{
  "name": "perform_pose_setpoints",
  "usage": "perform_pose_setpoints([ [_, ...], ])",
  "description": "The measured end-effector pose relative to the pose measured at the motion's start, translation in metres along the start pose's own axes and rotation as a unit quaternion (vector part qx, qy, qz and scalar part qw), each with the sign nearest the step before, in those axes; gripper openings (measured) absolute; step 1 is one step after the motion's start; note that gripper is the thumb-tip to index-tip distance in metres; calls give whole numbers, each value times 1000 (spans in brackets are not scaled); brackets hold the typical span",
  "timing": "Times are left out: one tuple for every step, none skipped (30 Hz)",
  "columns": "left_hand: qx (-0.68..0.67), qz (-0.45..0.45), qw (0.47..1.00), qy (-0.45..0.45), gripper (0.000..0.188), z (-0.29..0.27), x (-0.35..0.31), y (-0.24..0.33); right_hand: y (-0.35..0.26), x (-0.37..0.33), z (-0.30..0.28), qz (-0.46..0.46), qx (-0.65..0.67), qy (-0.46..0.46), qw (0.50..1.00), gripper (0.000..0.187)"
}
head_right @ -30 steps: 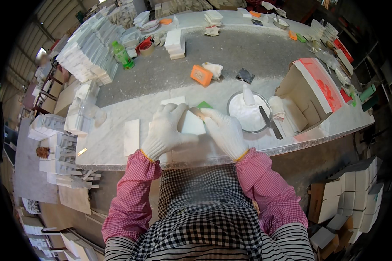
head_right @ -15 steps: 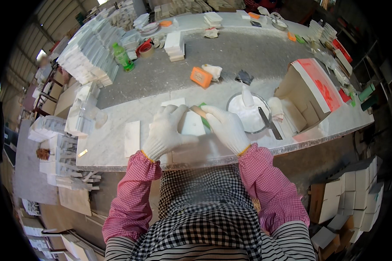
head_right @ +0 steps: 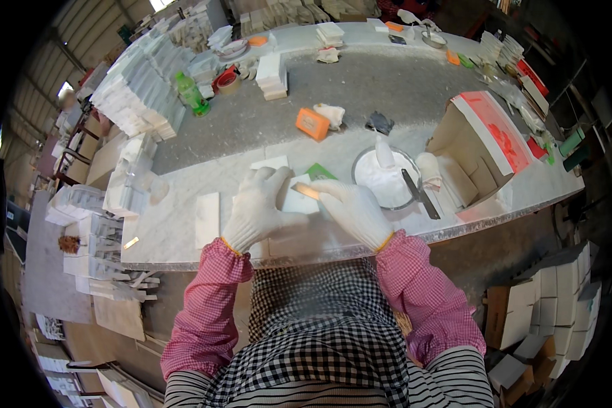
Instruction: The person sands the edges of small rectangular blocks using a green sanding block and a metal scraper. They repeatedly pick up blocks, sand them, and place them into a cardboard box on the table.
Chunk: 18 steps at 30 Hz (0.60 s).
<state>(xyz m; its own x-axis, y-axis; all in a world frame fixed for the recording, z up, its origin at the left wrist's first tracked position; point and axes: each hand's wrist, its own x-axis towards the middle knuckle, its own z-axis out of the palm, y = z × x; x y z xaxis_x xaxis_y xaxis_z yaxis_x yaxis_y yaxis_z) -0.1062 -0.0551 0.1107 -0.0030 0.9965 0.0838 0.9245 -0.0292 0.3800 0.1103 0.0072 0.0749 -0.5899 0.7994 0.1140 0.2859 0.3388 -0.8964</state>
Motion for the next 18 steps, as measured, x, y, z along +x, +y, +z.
perform_pose_setpoints([
  [-1, 0, 1000, 5, 85, 0, -1, 0, 1, -2, -2, 16, 29, 6, 999, 36],
  [-3, 1, 1000, 10, 85, 2, -1, -2, 2, -3, -3, 30, 57, 13, 998, 36],
  [-6, 3, 1000, 14, 85, 3, -1, -1, 5, -5, -4, 60, 99, 39, 993, 36],
  [-4, 5, 1000, 16, 85, 2, -1, 0, 8, -8, -6, 89, 140, 66, 984, 36],
  [-2, 7, 1000, 18, 85, 1, -2, 2, 11, -10, -10, 96, 106, 91, 986, 37],
  [1, 10, 1000, 19, 86, -1, -3, 3, 15, -14, -13, 103, 73, 117, 985, 39],
  [1, 12, 1000, 19, 86, 0, -2, 2, 20, -19, -17, 111, 39, 143, 983, 41],
  [2, 14, 1000, 19, 87, 3, -1, 1, 30, -23, -18, 79, -39, 178, 980, 38],
  [2, 15, 1000, 18, 88, 4, -2, -1, 43, -28, -16, 48, -117, 211, 969, 35],
  [1, 18, 1000, 17, 84, 2, -3, 0, 53, -32, -18, 17, -194, 244, 950, 32],
  [1, 21, 1000, 15, 80, 0, -5, 0, 61, -36, -23, 22, -271, 238, 932, 28],
  [0, 27, 1000, 12, 76, -2, -5, 2, 66, -41, -31, 29, -346, 234, 908, 24],
  [8, 12, 1000, 11, 78, -4, -6, 3, 70, -44, -37, 37, -420, 227, 878, 20],
  [17, -3, 1000, 10, 79, -7, -10, 3, 72, -47, -43, 18, -452, 259, 853, 12],
  [29, -24, 999, 8, 81, -12, -16, 1, 78, -47, -45, -3, -464, 264, 846, 12],
  [46, -25, 999, -9, 87, -14, -19, 0, 86, -50, -49, -19, -477, 271, 836, 13],
  [62, -26, 997, -26, 93, -16, -21, -2, 92, -51, -51, -35, -490, 278, 826, 14],
  [79, -30, 996, -41, 100, -18, -22, -3, 89, -50, -52, -6, -519, 254, 816, 13],
])
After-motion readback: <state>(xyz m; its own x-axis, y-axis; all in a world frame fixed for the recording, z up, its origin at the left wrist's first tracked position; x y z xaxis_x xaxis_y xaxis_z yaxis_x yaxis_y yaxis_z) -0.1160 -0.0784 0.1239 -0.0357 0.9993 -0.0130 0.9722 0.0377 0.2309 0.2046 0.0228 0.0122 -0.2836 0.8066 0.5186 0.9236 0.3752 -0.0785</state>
